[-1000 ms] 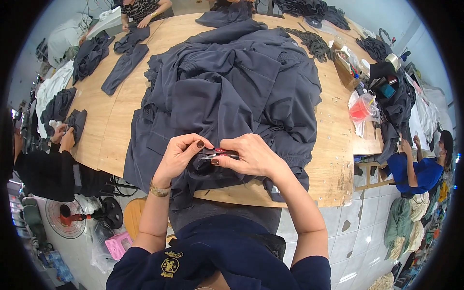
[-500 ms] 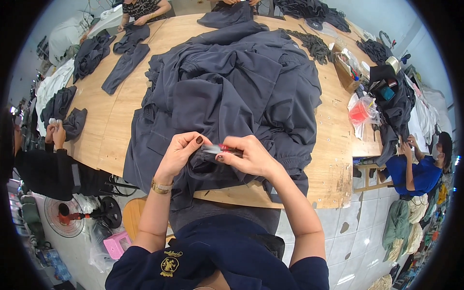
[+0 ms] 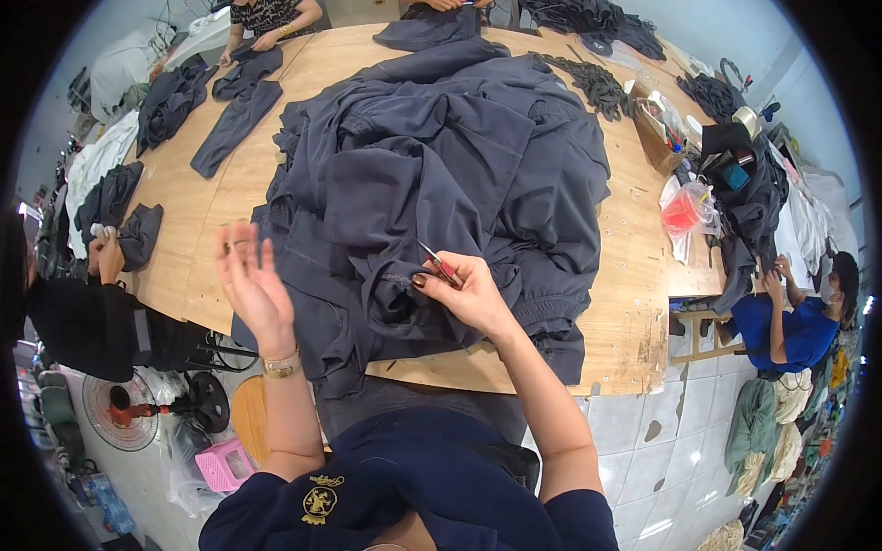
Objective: Trim loose threads and inspect fabric on a pile of gray garments.
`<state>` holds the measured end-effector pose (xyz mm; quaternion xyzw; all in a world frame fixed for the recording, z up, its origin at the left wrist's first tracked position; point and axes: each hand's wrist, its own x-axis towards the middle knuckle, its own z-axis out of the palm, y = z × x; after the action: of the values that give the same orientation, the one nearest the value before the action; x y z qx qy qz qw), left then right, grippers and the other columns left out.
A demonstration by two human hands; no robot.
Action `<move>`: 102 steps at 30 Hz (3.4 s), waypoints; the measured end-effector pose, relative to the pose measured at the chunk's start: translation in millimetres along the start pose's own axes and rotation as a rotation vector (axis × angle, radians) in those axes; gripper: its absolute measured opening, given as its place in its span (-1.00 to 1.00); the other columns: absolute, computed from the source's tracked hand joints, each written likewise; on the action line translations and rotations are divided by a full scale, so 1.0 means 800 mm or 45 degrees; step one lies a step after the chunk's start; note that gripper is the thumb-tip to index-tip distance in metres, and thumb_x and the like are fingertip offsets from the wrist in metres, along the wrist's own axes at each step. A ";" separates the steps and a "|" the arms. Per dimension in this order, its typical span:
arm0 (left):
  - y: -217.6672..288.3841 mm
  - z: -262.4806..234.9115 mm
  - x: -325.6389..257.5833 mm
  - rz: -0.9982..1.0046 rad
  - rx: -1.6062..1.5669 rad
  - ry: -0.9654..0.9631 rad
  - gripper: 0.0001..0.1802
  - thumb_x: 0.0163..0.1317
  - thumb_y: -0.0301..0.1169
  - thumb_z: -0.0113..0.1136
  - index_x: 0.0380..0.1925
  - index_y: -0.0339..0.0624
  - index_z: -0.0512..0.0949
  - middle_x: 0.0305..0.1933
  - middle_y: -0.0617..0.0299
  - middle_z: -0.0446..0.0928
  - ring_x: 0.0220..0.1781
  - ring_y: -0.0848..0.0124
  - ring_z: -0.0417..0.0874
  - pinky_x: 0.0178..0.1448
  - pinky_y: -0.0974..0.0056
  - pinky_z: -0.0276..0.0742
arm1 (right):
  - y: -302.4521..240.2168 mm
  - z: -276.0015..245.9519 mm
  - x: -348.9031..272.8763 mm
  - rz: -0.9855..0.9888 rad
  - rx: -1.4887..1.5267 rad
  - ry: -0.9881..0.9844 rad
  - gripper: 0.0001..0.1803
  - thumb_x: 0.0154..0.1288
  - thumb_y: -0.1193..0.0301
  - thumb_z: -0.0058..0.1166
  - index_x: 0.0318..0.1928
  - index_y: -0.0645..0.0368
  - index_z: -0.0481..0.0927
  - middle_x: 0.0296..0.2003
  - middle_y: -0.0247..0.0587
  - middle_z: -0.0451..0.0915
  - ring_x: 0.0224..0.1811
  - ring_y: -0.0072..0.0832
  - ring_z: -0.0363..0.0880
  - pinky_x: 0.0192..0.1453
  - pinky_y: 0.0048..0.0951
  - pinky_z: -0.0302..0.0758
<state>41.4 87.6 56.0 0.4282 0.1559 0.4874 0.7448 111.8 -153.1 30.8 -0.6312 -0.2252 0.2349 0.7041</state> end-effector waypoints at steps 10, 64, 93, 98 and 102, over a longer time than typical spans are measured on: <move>-0.008 0.019 -0.080 -0.583 0.543 -1.075 -0.68 0.21 -0.53 0.18 -0.02 -0.32 0.51 -0.11 0.25 0.56 -0.11 0.59 0.49 -0.01 0.47 0.43 | -0.002 0.002 0.000 0.016 0.001 -0.015 -0.91 0.22 0.50 0.16 -0.38 0.27 0.55 -0.56 -0.59 0.42 -0.51 -0.86 0.25 -0.47 -0.73 0.17; -0.008 0.030 -0.083 -0.466 0.599 -1.084 -0.67 0.34 -0.31 0.06 -0.50 -0.39 0.43 -0.57 0.29 0.30 -0.42 0.51 0.20 -0.26 0.39 0.19 | -0.035 -0.001 -0.043 -0.487 -1.140 0.188 -0.62 0.10 0.15 0.24 -0.56 0.16 0.44 -0.71 -0.23 0.37 -0.70 -0.31 0.39 -0.57 -0.40 0.29; -0.032 -0.006 -0.068 -0.774 0.544 -1.064 -0.81 0.32 -0.51 0.02 -0.10 -0.29 0.53 -0.37 0.45 0.49 -0.36 0.72 0.41 -0.29 0.59 0.30 | 0.020 -0.011 -0.004 -0.001 0.277 0.333 -0.67 0.18 0.64 0.10 -0.46 0.08 0.20 -0.45 -0.46 0.39 -0.38 -0.75 0.30 -0.25 -0.71 0.26; -0.040 -0.008 -0.069 -0.768 0.521 -0.981 -0.79 0.37 -0.46 -0.03 -0.06 -0.25 0.48 -0.43 0.53 0.40 -0.41 0.76 0.30 -0.32 0.60 0.25 | 0.026 -0.009 0.001 0.030 0.469 0.355 -0.69 0.22 0.63 0.07 -0.45 0.06 0.19 -0.44 -0.47 0.38 -0.36 -0.75 0.30 -0.19 -0.71 0.26; -0.048 -0.004 -0.075 -0.611 0.633 -1.029 -0.78 0.33 -0.44 0.05 -0.07 -0.25 0.48 -0.37 0.47 0.46 -0.33 0.72 0.40 -0.25 0.58 0.33 | 0.024 -0.008 0.002 0.051 0.523 0.345 -0.69 0.23 0.61 0.07 -0.45 0.05 0.20 -0.44 -0.49 0.35 -0.36 -0.76 0.29 -0.21 -0.72 0.25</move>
<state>33.4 31.6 12.8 0.6978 0.0610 0.0478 0.7121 115.8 -155.1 11.1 -0.5049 -0.0636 0.2029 0.8366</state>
